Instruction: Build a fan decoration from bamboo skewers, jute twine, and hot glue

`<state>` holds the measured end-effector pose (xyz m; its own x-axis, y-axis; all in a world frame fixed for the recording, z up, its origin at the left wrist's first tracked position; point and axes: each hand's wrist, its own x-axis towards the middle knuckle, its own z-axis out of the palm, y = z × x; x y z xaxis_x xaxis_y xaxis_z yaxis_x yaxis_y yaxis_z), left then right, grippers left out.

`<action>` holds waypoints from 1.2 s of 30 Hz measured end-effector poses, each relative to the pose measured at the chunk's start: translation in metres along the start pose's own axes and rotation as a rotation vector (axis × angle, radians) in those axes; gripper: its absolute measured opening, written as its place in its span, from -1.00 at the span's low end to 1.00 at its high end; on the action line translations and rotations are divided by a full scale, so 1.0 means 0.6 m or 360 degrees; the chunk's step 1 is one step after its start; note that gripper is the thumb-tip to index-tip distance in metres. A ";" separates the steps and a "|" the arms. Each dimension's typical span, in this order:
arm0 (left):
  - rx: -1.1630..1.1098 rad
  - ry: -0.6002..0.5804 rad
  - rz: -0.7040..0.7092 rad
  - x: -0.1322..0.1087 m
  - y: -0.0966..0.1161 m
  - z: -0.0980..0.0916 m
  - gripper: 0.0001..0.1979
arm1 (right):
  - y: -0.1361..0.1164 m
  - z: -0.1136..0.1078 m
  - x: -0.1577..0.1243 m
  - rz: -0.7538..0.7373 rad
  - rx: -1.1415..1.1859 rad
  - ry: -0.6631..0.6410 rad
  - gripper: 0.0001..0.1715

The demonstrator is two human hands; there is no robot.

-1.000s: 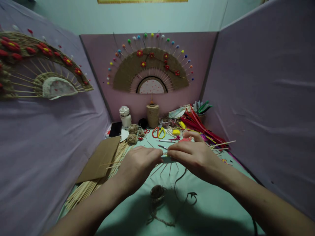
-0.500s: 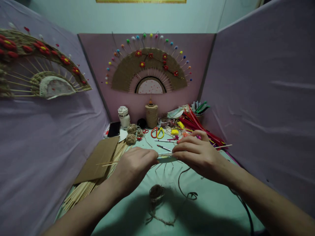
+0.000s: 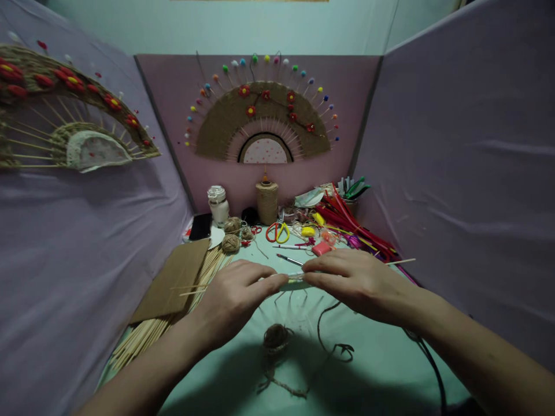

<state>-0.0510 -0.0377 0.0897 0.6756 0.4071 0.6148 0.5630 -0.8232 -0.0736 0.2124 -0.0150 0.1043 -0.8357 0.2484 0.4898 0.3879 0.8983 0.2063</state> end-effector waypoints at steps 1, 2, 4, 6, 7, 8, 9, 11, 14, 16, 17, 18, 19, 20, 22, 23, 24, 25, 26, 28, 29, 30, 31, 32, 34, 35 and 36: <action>0.0023 -0.0007 0.0004 -0.001 -0.001 -0.001 -0.79 | 0.000 0.000 0.000 -0.0005 -0.0002 -0.0004 -0.70; 0.0051 -0.0019 0.0004 -0.001 -0.001 -0.001 -0.78 | 0.000 0.000 0.000 -0.0005 0.0002 -0.0007 -0.70; 0.0107 -0.0046 0.0012 -0.002 -0.001 -0.001 -0.78 | -0.001 -0.001 0.001 -0.0003 0.0020 -0.0005 -0.70; 0.0147 -0.0071 0.0010 -0.001 0.001 -0.001 -0.79 | -0.004 -0.002 0.002 0.0003 0.0045 0.0005 -0.71; 0.0153 -0.0084 -0.0005 0.000 0.004 -0.001 -0.81 | -0.006 -0.002 0.002 0.0006 0.0055 0.0016 -0.72; 0.0149 -0.0094 -0.0036 0.000 0.007 -0.001 -0.82 | -0.008 -0.001 0.002 0.0011 0.0061 0.0030 -0.72; 0.0142 -0.0092 -0.0087 0.001 0.010 -0.001 -0.81 | -0.011 0.000 0.003 0.0016 0.0065 0.0043 -0.73; 0.0119 -0.0072 -0.0214 0.002 0.018 0.003 -0.71 | -0.016 0.003 0.003 0.0033 0.0072 0.0067 -0.73; 0.0097 -0.0005 -0.0267 0.000 0.026 0.013 -0.69 | -0.023 0.011 0.001 0.0086 0.0088 0.0110 -0.76; 0.0091 0.0059 -0.0214 -0.003 0.030 0.022 -0.78 | -0.026 0.017 -0.003 0.0160 0.0106 0.0166 -0.79; 0.0087 0.0090 -0.0191 -0.005 0.031 0.025 -0.82 | -0.027 0.019 -0.006 0.0201 0.0115 0.0194 -0.80; 0.0090 0.0124 -0.0162 -0.008 0.033 0.028 -0.84 | -0.029 0.020 -0.009 0.0238 0.0116 0.0229 -0.81; 0.0103 0.0162 -0.0122 -0.010 0.034 0.031 -0.85 | -0.032 0.021 -0.011 0.0271 0.0107 0.0264 -0.81; 0.0123 0.0205 -0.0072 -0.012 0.036 0.032 -0.86 | -0.036 0.021 -0.014 0.0302 0.0087 0.0296 -0.81; 0.0175 0.0304 0.0038 -0.016 0.039 0.034 -0.85 | -0.045 0.022 -0.019 0.0362 0.0037 0.0346 -0.85; 0.0201 0.0343 0.0089 -0.018 0.041 0.035 -0.84 | -0.051 0.022 -0.021 0.0396 0.0012 0.0368 -0.87; 0.0221 0.0367 0.0131 -0.020 0.042 0.035 -0.84 | -0.056 0.024 -0.023 0.0432 -0.0012 0.0387 -0.90; 0.0234 0.0373 0.0164 -0.022 0.043 0.036 -0.85 | -0.062 0.025 -0.025 0.0466 -0.0030 0.0402 -0.91; 0.0249 0.0377 0.0197 -0.025 0.044 0.037 -0.85 | -0.068 0.028 -0.027 0.0492 -0.0049 0.0415 -0.93; 0.0285 0.0386 0.0240 -0.032 0.043 0.041 -0.85 | -0.079 0.033 -0.030 0.0527 -0.0078 0.0421 -0.94; 0.0302 0.0395 0.0249 -0.036 0.043 0.043 -0.83 | -0.085 0.036 -0.032 0.0539 -0.0085 0.0413 -0.94; 0.0316 0.0407 0.0255 -0.040 0.042 0.045 -0.81 | -0.089 0.039 -0.033 0.0551 -0.0085 0.0401 -0.95; 0.0323 0.0415 0.0256 -0.044 0.041 0.047 -0.80 | -0.094 0.042 -0.035 0.0563 -0.0077 0.0390 -0.95; 0.0324 0.0422 0.0259 -0.049 0.040 0.049 -0.79 | -0.097 0.044 -0.037 0.0575 -0.0061 0.0384 -0.96; 0.0307 0.0439 0.0263 -0.057 0.039 0.053 -0.82 | -0.103 0.047 -0.039 0.0600 -0.0011 0.0388 -0.94; 0.0294 0.0448 0.0265 -0.060 0.038 0.054 -0.84 | -0.105 0.047 -0.040 0.0608 0.0018 0.0400 -0.92; 0.0283 0.0458 0.0271 -0.063 0.038 0.056 -0.85 | -0.107 0.047 -0.041 0.0612 0.0043 0.0418 -0.90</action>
<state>-0.0481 -0.0585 0.0384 0.6194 0.1219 0.7755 0.5453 -0.7774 -0.3134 0.1973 -0.0686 0.0550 -0.5053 0.4684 0.7248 0.6372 0.7689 -0.0527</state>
